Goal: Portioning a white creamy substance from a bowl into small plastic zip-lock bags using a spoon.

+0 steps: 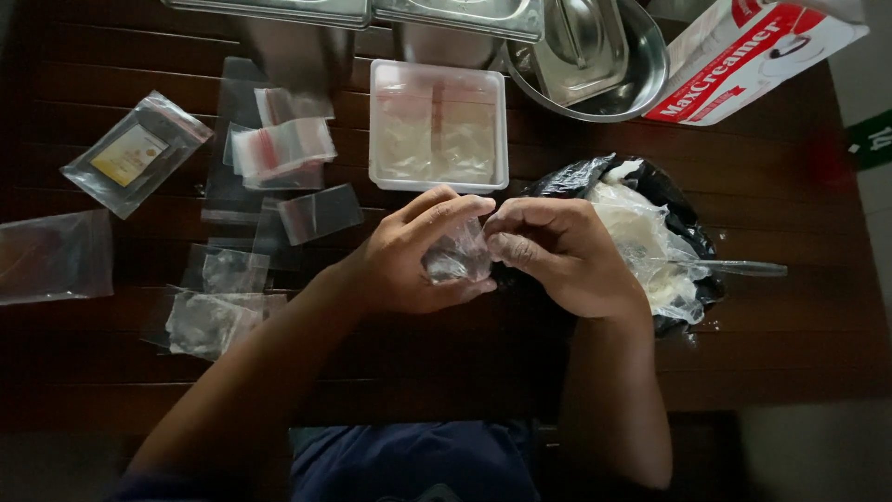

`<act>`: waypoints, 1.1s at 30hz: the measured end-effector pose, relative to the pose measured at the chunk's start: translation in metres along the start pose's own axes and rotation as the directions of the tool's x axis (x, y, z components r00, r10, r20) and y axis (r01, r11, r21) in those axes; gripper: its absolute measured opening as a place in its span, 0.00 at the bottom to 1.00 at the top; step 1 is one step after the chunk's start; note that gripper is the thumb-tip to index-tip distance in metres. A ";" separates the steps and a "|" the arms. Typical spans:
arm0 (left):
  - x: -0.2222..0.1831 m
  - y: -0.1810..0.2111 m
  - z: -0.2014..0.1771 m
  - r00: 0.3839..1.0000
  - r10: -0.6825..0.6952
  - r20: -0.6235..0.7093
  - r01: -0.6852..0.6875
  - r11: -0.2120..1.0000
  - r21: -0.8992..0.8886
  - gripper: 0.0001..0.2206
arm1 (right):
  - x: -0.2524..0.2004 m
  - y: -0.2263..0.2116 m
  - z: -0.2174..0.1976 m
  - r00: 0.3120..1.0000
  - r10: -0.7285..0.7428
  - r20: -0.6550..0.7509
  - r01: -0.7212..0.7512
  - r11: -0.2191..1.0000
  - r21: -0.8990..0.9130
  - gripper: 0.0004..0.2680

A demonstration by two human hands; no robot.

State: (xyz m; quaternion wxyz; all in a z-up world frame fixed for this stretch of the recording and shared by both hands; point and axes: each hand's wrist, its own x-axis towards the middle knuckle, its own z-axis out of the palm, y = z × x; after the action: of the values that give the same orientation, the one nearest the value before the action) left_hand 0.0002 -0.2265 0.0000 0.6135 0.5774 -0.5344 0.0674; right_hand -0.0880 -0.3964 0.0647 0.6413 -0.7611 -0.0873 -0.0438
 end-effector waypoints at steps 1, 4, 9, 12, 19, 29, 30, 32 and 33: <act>0.000 0.001 -0.001 1.000 -0.001 0.001 0.001 1.000 -0.001 0.26 | 0.000 0.001 0.000 1.000 0.001 -0.001 -0.001 1.000 0.001 0.05; 0.001 0.002 -0.002 1.000 -0.002 0.026 0.003 1.000 -0.017 0.25 | -0.001 0.003 -0.001 1.000 0.005 -0.013 -0.005 1.000 -0.020 0.05; 0.002 0.004 -0.005 0.997 0.027 0.079 -0.026 1.000 -0.015 0.25 | -0.001 0.006 -0.002 1.000 -0.017 -0.012 0.017 0.999 -0.027 0.06; 0.003 0.006 -0.004 0.997 0.021 0.078 -0.022 1.000 0.012 0.25 | 0.000 0.007 -0.003 0.999 -0.033 -0.002 0.033 0.998 -0.058 0.07; 0.003 0.004 -0.004 0.997 0.009 0.080 -0.008 1.000 -0.014 0.26 | -0.001 0.003 0.000 1.000 0.003 -0.028 -0.005 0.997 -0.074 0.06; 0.002 0.001 -0.003 0.996 0.035 0.086 -0.037 0.999 0.015 0.25 | 0.000 -0.004 0.002 0.999 0.016 -0.034 -0.022 0.985 -0.173 0.03; 0.001 0.000 -0.003 0.995 0.045 0.091 -0.047 0.999 0.027 0.25 | 0.000 -0.006 0.002 0.999 0.022 -0.039 -0.029 0.983 -0.181 0.03; 0.002 0.001 -0.003 0.994 0.048 0.095 -0.052 0.998 0.041 0.24 | -0.001 0.002 0.000 0.999 0.022 -0.033 -0.028 0.982 -0.187 0.03; 0.003 0.001 -0.002 0.994 0.051 0.099 -0.057 0.997 0.053 0.24 | -0.002 0.006 0.000 0.999 0.023 -0.028 -0.028 0.981 -0.192 0.03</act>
State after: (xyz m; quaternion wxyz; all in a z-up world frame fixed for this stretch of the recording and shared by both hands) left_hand 0.0020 -0.2256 0.0032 0.5682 0.5824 -0.5771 0.0705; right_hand -0.0888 -0.3981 0.0581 0.5662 -0.8200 -0.0647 -0.0536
